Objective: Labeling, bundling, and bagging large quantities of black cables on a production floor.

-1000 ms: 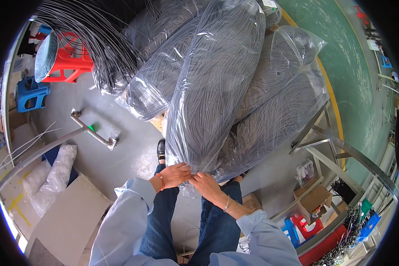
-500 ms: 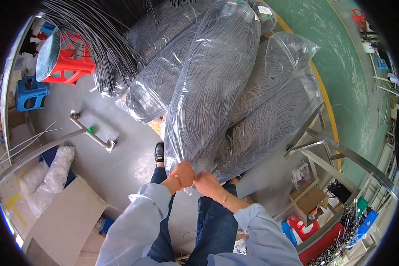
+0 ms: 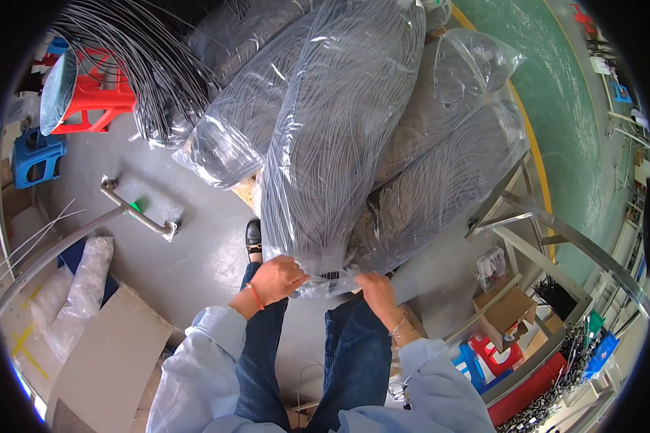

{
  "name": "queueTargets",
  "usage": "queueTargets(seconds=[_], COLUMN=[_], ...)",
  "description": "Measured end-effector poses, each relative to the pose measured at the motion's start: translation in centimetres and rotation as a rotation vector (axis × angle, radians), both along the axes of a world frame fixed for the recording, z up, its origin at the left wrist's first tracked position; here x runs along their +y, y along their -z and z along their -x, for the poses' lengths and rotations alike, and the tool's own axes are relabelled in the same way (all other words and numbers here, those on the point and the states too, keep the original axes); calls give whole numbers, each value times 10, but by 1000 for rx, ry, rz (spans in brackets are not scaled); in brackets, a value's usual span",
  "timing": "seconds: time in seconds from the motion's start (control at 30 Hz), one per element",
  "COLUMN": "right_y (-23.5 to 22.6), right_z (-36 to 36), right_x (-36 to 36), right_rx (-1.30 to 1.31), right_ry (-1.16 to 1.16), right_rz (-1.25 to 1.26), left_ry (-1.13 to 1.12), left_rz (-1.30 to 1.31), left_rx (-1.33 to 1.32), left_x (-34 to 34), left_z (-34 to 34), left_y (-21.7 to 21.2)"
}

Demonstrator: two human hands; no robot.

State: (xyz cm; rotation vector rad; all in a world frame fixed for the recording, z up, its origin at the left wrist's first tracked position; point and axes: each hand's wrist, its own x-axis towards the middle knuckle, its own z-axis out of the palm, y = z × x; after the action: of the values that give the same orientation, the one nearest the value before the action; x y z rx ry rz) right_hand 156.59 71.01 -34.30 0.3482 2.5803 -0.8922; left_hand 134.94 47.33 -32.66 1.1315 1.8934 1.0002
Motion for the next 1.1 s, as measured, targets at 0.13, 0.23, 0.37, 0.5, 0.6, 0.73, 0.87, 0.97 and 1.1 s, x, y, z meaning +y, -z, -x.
queueTargets(seconds=[0.13,0.23,0.37,0.5,0.6,0.73,0.87,0.97,1.1], right_y=[6,0,-17,-4,28,11,9,9,18], right_z=[-2,11,65,118,135,130,130,134,146], right_x=[-9,-7,-15,-54,-52,-29,-23,-28,-47], right_rx=[-124,-165,-9,179,199,209,299,278,169], right_ry=[97,273,431,86,85,62,-144,-232,-366], right_rz=[88,166,136,-17,-46,48,42,-60,-222], left_ry=[-83,-151,-201,-179,-131,-144,-174,-77,47], left_rz=[37,129,12,100,173,413,171,138,209], left_rx=[-13,-33,135,108,89,125,573,527,412], left_x=[-11,-10,-3,5,8,32,56,44,27], left_z=[6,8,2,-4,-12,1,1,8,12], left_y=[0,-6,-23,-20,-8,-14,10,35,49])
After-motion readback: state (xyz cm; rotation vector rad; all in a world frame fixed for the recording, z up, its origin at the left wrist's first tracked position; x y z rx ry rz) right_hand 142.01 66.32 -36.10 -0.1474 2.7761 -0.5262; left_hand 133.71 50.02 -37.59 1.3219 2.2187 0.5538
